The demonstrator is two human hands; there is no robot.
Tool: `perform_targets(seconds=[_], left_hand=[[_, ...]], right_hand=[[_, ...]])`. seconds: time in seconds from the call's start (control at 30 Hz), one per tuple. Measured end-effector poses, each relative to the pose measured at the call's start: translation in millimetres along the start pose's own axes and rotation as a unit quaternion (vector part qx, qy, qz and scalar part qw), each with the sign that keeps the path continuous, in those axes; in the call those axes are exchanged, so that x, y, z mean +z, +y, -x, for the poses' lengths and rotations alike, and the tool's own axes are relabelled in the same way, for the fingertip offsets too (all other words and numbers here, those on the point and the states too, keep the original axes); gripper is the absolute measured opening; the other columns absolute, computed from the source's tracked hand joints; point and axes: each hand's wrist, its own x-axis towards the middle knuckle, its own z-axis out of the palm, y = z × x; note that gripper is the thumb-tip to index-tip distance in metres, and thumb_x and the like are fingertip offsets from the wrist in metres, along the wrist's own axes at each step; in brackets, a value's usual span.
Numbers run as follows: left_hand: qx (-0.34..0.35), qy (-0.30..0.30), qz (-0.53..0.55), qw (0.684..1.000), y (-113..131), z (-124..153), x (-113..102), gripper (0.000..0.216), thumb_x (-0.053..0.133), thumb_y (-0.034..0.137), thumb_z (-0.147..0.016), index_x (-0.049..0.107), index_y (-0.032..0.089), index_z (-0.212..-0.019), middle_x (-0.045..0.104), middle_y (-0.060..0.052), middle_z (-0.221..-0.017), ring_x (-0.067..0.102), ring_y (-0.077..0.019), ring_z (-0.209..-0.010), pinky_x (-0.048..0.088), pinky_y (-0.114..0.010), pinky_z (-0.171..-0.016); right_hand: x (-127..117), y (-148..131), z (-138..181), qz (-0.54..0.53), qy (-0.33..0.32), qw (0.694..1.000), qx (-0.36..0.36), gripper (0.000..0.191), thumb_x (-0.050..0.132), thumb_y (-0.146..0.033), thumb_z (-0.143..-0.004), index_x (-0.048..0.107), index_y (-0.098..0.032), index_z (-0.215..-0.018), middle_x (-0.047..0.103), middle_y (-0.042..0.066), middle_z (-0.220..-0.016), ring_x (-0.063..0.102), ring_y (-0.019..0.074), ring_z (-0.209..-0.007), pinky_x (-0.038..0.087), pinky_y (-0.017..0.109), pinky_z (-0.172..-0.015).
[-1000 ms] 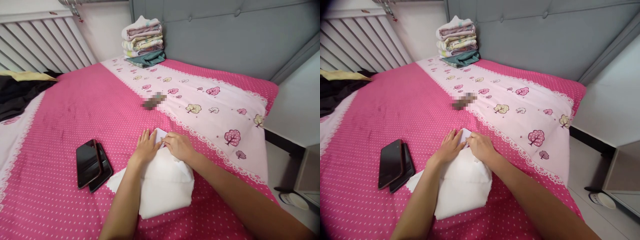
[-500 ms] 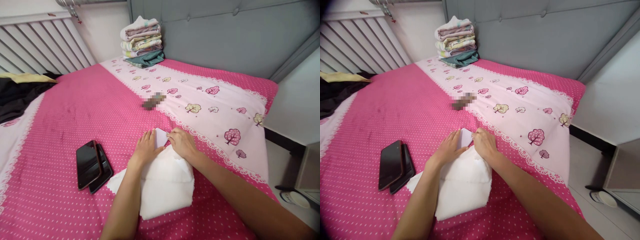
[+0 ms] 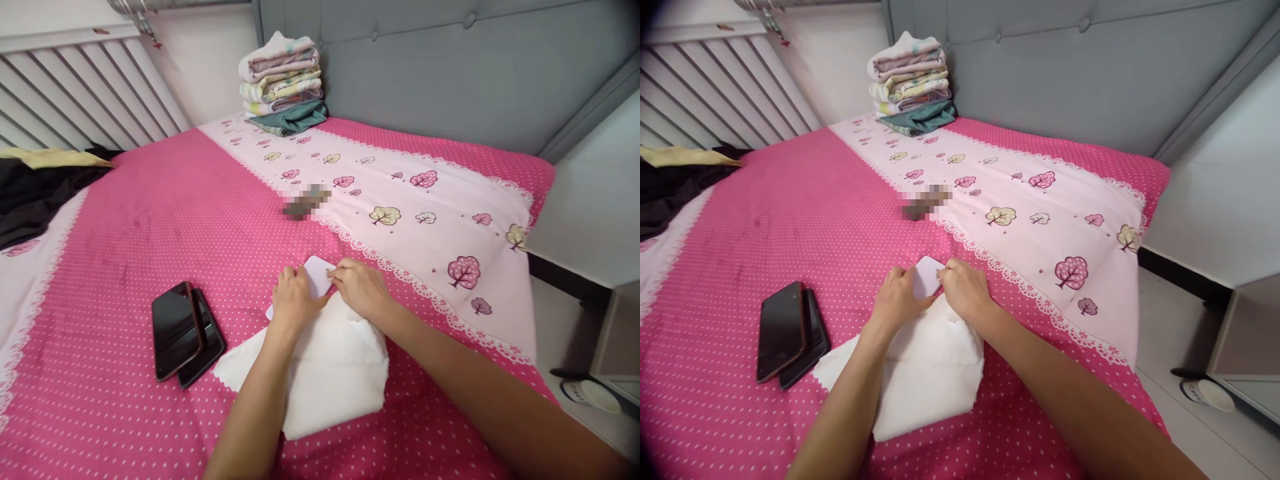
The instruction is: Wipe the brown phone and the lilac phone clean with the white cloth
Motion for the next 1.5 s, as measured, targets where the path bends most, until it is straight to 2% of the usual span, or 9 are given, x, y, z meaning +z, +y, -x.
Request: perform_targets(seconds=[0.13,0.27,0.57,0.73,0.9,1.1,1.2,1.33,1.5], left_hand=[[-0.008,0.014,0.003,1.000,-2.5,-1.8,1.8,0.055,0.064,0.047,-0.068,0.055,0.011,-0.109,0.057,-0.017,-0.105,0.056,-0.0323,-0.102,0.048,-0.036,-0.079],[-0.007,0.032,0.017,0.999,-7.1,-4.3,0.8,0.056,0.063,0.052,-0.066,0.059,0.013,-0.106,0.063,-0.015,-0.097,0.063,-0.0318,-0.091,0.049,-0.036,-0.073],[-0.003,0.040,0.058,0.997,-12.4,-4.7,-10.7,0.052,0.061,0.052,-0.066,0.065,0.015,-0.103,0.070,-0.015,-0.091,0.065,-0.0335,-0.090,0.047,-0.037,-0.074],[0.006,0.014,0.122,0.992,-23.4,-7.7,-16.3,0.048,0.062,0.048,-0.063,0.069,0.017,-0.100,0.071,-0.012,-0.088,0.065,-0.0313,-0.087,0.046,-0.036,-0.074],[0.044,-0.029,0.167,0.985,-35.9,-9.3,-22.2,0.037,0.061,0.045,-0.067,0.072,0.019,-0.090,0.072,-0.005,-0.085,0.065,-0.0222,-0.082,0.046,-0.027,-0.069],[0.033,-0.040,0.188,0.981,-35.8,-8.1,-23.8,0.033,0.063,0.035,-0.066,0.073,0.018,-0.091,0.072,-0.007,-0.085,0.065,-0.0226,-0.080,0.046,-0.028,-0.070],[0.036,-0.036,0.189,0.981,-35.8,-8.2,-23.3,0.035,0.063,0.036,-0.065,0.073,0.018,-0.094,0.072,-0.007,-0.087,0.065,-0.0235,-0.082,0.047,-0.028,-0.071],[0.041,-0.036,0.184,0.981,-36.7,-8.1,-22.6,0.033,0.063,0.036,-0.065,0.073,0.019,-0.092,0.072,-0.006,-0.084,0.065,-0.0228,-0.079,0.046,-0.029,-0.070],[0.052,-0.029,0.170,0.984,-37.1,-7.9,-20.5,0.036,0.062,0.044,-0.066,0.072,0.018,-0.090,0.071,-0.006,-0.080,0.064,-0.0232,-0.077,0.045,-0.029,-0.067]], right_hand=[[-3.6,2.4,-1.9,-0.003,0.011,0.999,0.049,0.028,0.044,-0.026,-0.093,0.071,-0.025,-0.098,0.065,0.006,-0.098,0.061,0.0177,-0.085,0.043,0.027,-0.065],[-5.4,1.9,-1.1,-0.022,0.025,0.998,0.044,0.026,0.046,-0.025,-0.091,0.071,-0.024,-0.098,0.066,0.005,-0.097,0.061,0.0178,-0.085,0.044,0.028,-0.068],[1.3,-4.8,4.8,-0.113,0.064,0.985,-0.115,0.023,0.049,-0.021,-0.091,0.071,-0.023,-0.098,0.066,0.003,-0.100,0.060,0.0139,-0.091,0.045,0.024,-0.078],[-0.8,-8.8,5.7,-0.143,0.096,0.972,-0.160,0.023,0.049,-0.019,-0.091,0.070,-0.022,-0.100,0.066,0.004,-0.101,0.060,0.0140,-0.092,0.047,0.024,-0.081],[-1.3,-11.7,6.5,-0.145,0.127,0.974,-0.123,0.024,0.048,-0.022,-0.092,0.069,-0.024,-0.103,0.066,0.004,-0.100,0.060,0.0140,-0.094,0.048,0.025,-0.080],[-3.1,-6.0,4.0,-0.118,0.148,0.982,-0.013,0.025,0.048,-0.025,-0.092,0.069,-0.025,-0.104,0.066,0.003,-0.103,0.061,0.0146,-0.091,0.046,0.024,-0.076],[-4.1,-1.4,1.8,-0.116,0.154,0.981,0.014,0.025,0.049,-0.025,-0.091,0.070,-0.024,-0.104,0.066,0.003,-0.103,0.061,0.0157,-0.091,0.046,0.025,-0.076],[-2.0,0.0,1.4,-0.132,0.150,0.980,-0.014,0.024,0.050,-0.023,-0.091,0.069,-0.024,-0.104,0.066,0.003,-0.103,0.061,0.0154,-0.092,0.047,0.026,-0.080],[1.9,-7.9,5.5,-0.153,0.140,0.973,-0.102,0.025,0.048,-0.020,-0.092,0.069,-0.023,-0.103,0.066,0.004,-0.102,0.060,0.0141,-0.095,0.047,0.024,-0.081]])
